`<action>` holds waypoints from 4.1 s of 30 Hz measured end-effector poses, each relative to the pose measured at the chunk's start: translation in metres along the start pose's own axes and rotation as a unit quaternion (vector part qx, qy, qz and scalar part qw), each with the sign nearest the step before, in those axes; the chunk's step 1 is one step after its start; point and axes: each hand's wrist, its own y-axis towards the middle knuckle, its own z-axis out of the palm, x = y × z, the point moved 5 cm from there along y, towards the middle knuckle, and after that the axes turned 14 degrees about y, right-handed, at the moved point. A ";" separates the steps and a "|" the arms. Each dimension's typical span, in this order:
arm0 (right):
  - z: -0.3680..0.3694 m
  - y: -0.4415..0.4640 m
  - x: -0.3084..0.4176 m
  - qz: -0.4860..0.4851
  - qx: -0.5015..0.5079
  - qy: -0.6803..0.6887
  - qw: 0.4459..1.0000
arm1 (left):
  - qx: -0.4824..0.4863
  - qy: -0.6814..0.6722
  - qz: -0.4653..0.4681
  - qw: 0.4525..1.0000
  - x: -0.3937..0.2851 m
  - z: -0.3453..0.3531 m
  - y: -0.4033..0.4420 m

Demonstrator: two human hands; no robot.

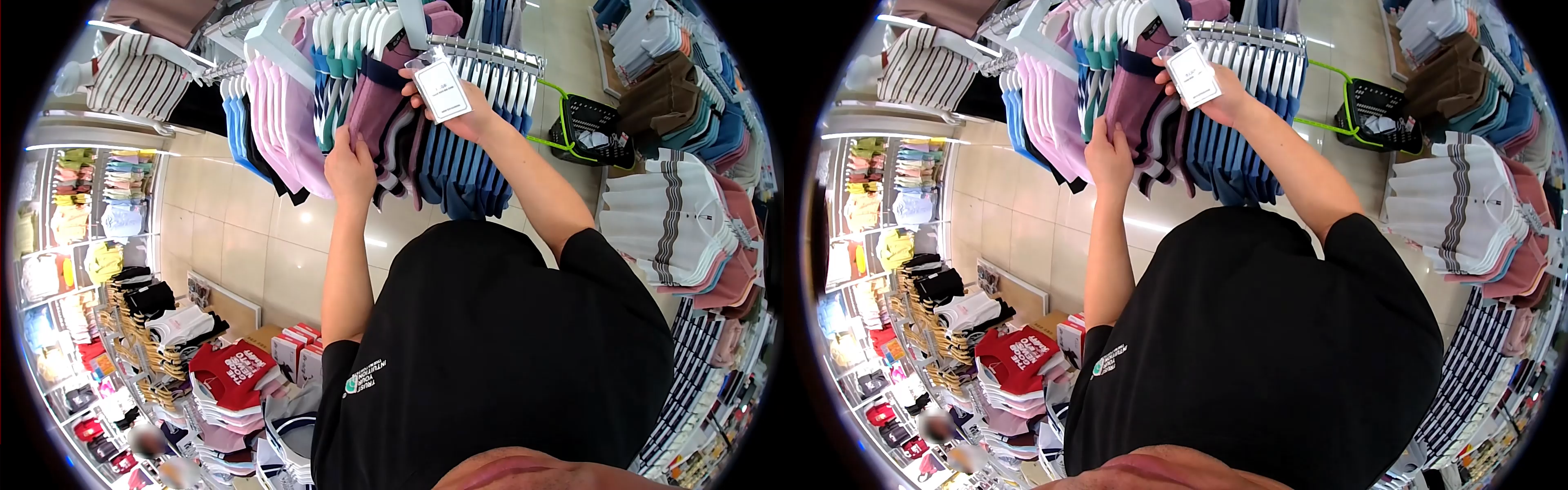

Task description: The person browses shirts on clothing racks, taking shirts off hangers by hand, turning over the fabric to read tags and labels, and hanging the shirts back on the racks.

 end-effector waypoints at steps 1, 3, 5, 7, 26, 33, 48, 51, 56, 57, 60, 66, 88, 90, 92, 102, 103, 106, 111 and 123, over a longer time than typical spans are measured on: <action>-0.001 -0.001 0.000 -0.015 -0.015 -0.048 0.999 | 0.001 0.000 -0.001 1.000 0.001 0.001 -0.001; 0.001 0.001 0.001 -0.029 -0.030 -0.096 0.995 | 0.010 -0.007 -0.008 1.000 0.003 0.003 0.000; -0.006 0.004 0.002 -0.026 -0.139 -0.076 0.987 | 0.010 -0.008 -0.008 1.000 0.005 0.004 0.000; -0.002 0.000 0.011 -0.042 -0.132 -0.146 0.980 | 0.011 -0.008 -0.008 1.000 0.006 0.005 0.000; 0.007 0.008 -0.011 -0.125 -0.159 -0.571 0.796 | 0.004 -0.001 -0.008 1.000 0.003 0.006 -0.001; 0.008 0.017 -0.019 -0.144 -0.183 -0.578 0.782 | 0.018 -0.010 -0.011 1.000 0.005 0.008 0.000; 0.031 0.033 -0.012 -0.083 -0.132 -0.578 0.801 | 0.015 -0.017 -0.001 1.000 0.006 0.010 -0.001; 0.031 0.033 -0.008 -0.091 -0.115 -0.537 0.831 | 0.021 -0.018 -0.014 1.000 0.007 0.009 -0.001; 0.023 0.034 -0.005 -0.094 -0.116 -0.509 0.848 | 0.023 -0.038 -0.019 0.999 0.007 0.010 -0.001; 0.027 0.032 -0.002 -0.092 -0.125 -0.502 0.850 | 0.024 -0.036 -0.017 0.999 0.007 0.010 -0.001; 0.028 0.031 0.007 -0.103 -0.139 -0.499 0.849 | 0.018 -0.015 -0.006 1.000 0.005 0.008 -0.001; 0.038 0.025 0.044 -0.134 -0.172 -0.575 0.789 | 0.013 -0.002 -0.004 1.000 0.007 0.009 -0.001; 0.044 0.067 0.068 -0.285 -0.150 -0.363 0.874 | 0.019 0.009 0.002 1.000 0.007 0.011 -0.001; 0.044 0.067 0.061 -0.289 -0.150 -0.310 0.893 | 0.001 0.011 0.013 1.000 0.005 0.009 -0.002; 0.042 0.064 0.054 -0.294 -0.150 -0.257 0.908 | 0.001 0.014 0.011 1.000 0.004 0.008 -0.002; 0.019 0.054 0.021 -0.223 -0.105 -0.154 0.957 | 0.008 0.020 0.009 1.000 0.004 0.008 -0.001; 0.017 0.054 0.017 -0.201 -0.098 -0.159 0.962 | 0.008 0.020 0.009 1.000 0.004 0.008 -0.001; 0.005 0.054 0.013 -0.187 -0.107 -0.159 0.963 | 0.005 0.019 0.011 1.000 0.003 0.008 -0.001; 0.021 0.057 0.021 -0.212 -0.087 -0.238 0.944 | -0.007 0.025 0.025 0.999 0.001 0.006 -0.001; 0.026 0.079 0.045 -0.244 -0.177 -0.436 0.848 | 0.005 0.004 0.010 1.000 0.000 0.012 -0.002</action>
